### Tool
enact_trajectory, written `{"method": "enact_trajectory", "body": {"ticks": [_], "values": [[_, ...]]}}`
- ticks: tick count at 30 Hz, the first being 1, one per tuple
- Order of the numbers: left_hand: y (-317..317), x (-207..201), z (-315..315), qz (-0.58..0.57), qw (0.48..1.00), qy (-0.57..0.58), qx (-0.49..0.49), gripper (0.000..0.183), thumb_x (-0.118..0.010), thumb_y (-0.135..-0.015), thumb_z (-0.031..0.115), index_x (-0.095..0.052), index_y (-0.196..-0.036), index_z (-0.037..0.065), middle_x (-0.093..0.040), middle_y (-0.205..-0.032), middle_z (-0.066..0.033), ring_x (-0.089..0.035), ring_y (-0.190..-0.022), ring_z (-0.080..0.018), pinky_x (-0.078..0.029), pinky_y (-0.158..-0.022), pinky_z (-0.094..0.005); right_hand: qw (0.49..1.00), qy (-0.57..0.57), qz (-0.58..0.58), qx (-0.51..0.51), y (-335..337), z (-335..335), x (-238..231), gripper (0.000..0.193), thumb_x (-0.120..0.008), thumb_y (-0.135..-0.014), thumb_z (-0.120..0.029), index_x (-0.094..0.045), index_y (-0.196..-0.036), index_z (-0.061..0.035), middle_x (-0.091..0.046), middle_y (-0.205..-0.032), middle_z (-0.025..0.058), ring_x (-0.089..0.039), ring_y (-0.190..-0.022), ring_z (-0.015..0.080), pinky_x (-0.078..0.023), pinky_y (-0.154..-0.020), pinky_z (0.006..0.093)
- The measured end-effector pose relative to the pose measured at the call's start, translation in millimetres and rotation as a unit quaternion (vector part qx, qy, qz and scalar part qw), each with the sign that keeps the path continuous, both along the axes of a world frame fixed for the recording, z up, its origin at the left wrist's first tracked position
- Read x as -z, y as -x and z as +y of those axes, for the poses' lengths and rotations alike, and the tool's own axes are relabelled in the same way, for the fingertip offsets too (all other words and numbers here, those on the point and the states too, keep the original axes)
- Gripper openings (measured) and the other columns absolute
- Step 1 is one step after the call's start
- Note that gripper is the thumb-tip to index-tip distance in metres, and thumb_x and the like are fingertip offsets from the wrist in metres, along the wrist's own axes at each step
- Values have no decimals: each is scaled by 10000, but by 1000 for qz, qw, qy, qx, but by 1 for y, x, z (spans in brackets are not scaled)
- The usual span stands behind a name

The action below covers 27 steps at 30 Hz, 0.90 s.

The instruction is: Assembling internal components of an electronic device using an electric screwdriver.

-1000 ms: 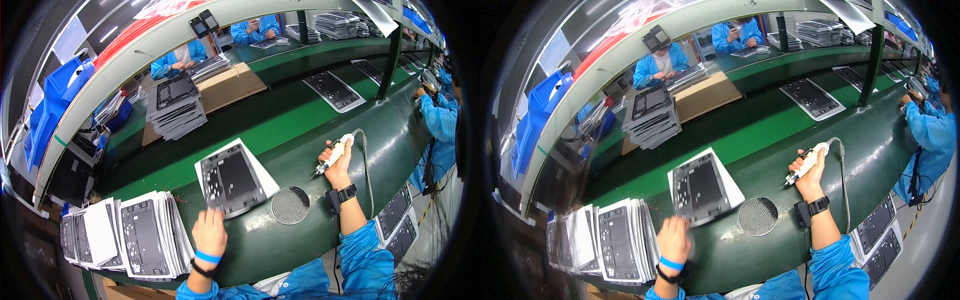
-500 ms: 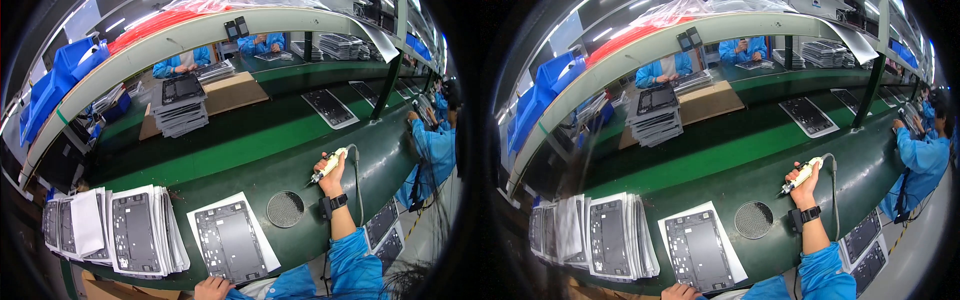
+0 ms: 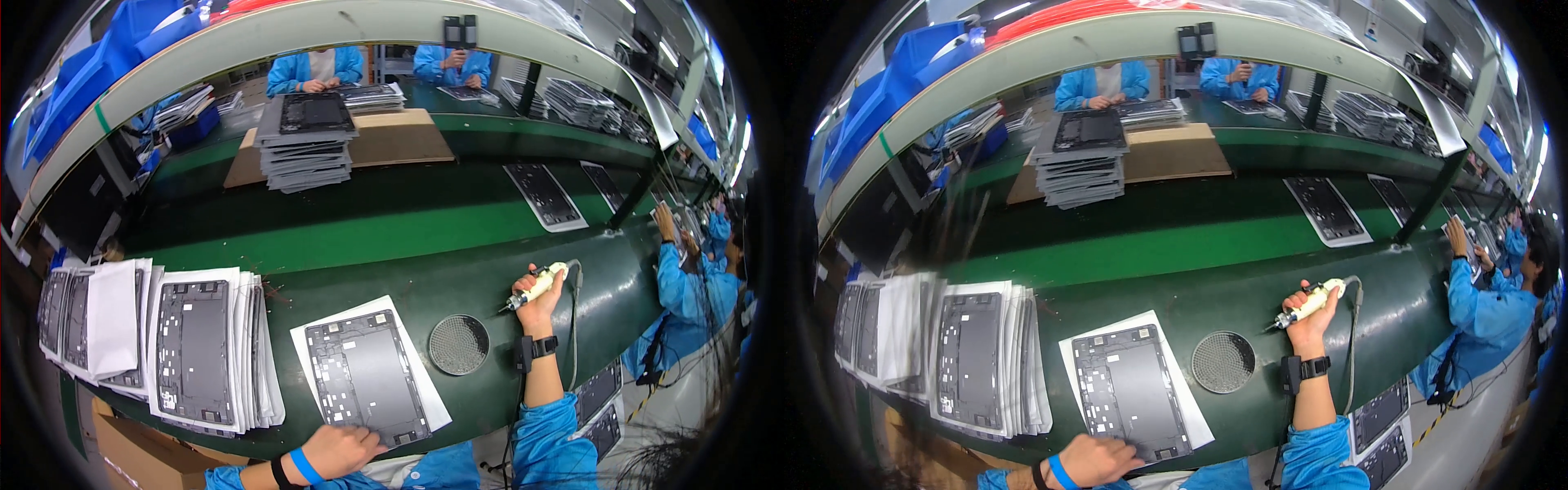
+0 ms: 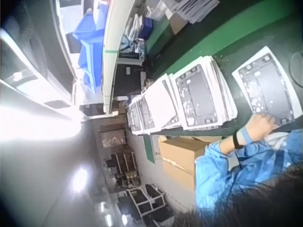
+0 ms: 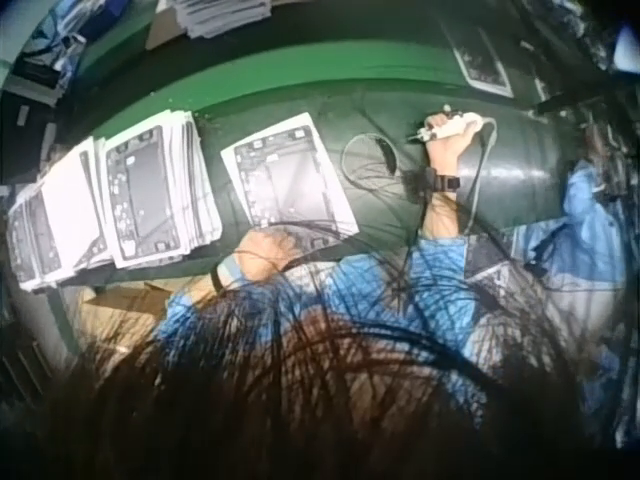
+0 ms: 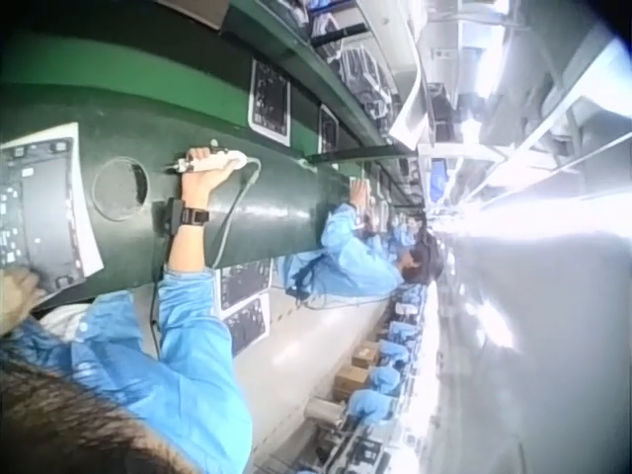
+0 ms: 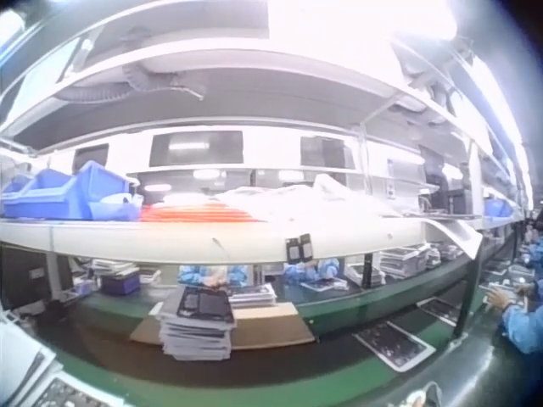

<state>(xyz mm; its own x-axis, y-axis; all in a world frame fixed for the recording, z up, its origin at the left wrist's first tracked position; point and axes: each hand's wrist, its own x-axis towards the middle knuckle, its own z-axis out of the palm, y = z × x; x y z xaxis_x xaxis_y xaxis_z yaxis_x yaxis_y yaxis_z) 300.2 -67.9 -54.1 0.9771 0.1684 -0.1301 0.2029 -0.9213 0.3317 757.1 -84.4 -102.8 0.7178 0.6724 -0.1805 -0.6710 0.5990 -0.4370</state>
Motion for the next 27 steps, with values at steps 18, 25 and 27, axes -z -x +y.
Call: {"method": "enact_trajectory", "body": {"ticks": [18,25,27], "values": [[-117,20,146,-196,966,-26,-168,196,-723,-743,211,-720,-915,116,-632,-938,-21,-602,-892,-241,-496,-773,-367,1000,0,-16,-3,-2,-6,-1,677,-433,-901,-650,-557,-953,13,-361,-603,0,-358,-549,130,-339,-541,281],[-122,11,148,-220,960,-102,-140,89,-710,-743,155,-706,-793,82,-662,-846,-29,-642,-787,-244,-517,-673,-357,1000,0,3,4,-2,-2,-8,693,-421,-900,-656,-541,-967,23,-378,-600,18,-359,-548,145,-340,-541,286],[-126,8,142,-197,960,-129,-151,67,-706,-736,137,-704,-781,87,-662,-833,-18,-643,-760,-237,-516,-647,-355,1000,-5,13,3,-4,-4,-7,687,-416,-903,-654,-540,-959,19,-380,-599,24,-364,-551,154,-346,-545,292]]}}
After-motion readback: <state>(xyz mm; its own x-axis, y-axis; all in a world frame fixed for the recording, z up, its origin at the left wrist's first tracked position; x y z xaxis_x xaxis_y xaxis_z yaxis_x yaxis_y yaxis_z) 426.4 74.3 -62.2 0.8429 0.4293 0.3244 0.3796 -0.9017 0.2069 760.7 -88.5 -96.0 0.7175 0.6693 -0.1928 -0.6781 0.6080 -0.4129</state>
